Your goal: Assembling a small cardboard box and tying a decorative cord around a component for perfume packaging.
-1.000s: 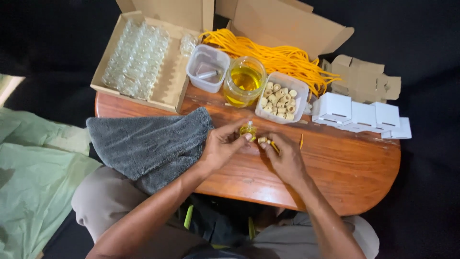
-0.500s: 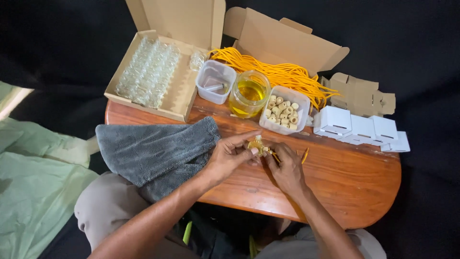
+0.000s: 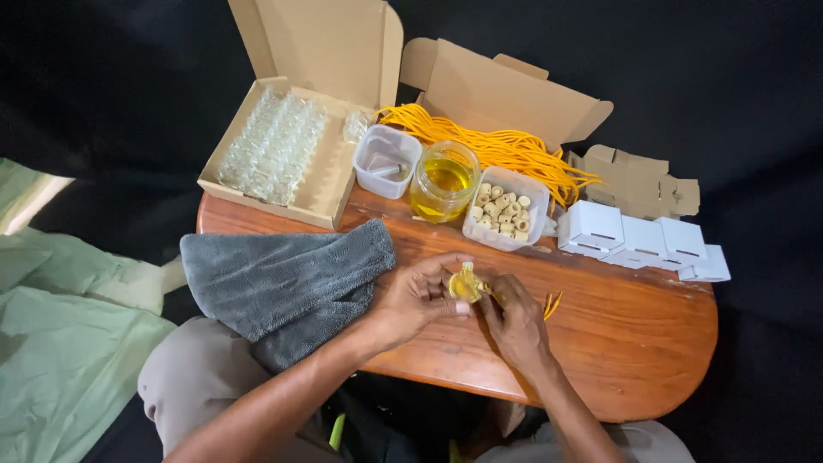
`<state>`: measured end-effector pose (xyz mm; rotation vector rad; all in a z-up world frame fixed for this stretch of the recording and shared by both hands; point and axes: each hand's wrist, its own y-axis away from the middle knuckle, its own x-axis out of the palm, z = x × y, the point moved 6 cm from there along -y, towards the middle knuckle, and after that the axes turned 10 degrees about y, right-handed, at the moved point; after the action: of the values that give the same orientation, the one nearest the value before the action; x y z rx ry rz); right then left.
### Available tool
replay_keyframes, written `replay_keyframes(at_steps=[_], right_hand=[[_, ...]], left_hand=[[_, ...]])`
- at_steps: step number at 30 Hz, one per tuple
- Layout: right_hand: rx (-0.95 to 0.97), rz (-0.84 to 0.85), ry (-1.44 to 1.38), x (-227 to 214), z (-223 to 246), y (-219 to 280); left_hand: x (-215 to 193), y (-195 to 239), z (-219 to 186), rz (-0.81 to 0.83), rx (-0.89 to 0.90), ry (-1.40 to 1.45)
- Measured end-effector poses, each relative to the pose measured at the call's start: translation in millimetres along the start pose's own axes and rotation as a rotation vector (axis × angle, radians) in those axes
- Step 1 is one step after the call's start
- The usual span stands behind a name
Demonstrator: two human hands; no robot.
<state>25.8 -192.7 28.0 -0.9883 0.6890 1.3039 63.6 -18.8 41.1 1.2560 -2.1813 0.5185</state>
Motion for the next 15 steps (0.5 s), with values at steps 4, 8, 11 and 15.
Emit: replay_keyframes(at_steps=[4,8,11,15], right_hand=[[0.009,-0.018,-0.023,-7,11,0],[-0.046,-0.052,0.036,7,-2,4],[-0.093,-0.091,0.089,6,4,5],[-0.150,-0.157,0.151,-2,18,7]], left_hand=[[-5,4,-6,-0.035,0.043,-0.064],[-7,6,-11,-0.045,0.142,-0.263],[5,10,-32,-0.020,0.220,-0.485],[16,11,-43,0.015,0.195,-0.600]])
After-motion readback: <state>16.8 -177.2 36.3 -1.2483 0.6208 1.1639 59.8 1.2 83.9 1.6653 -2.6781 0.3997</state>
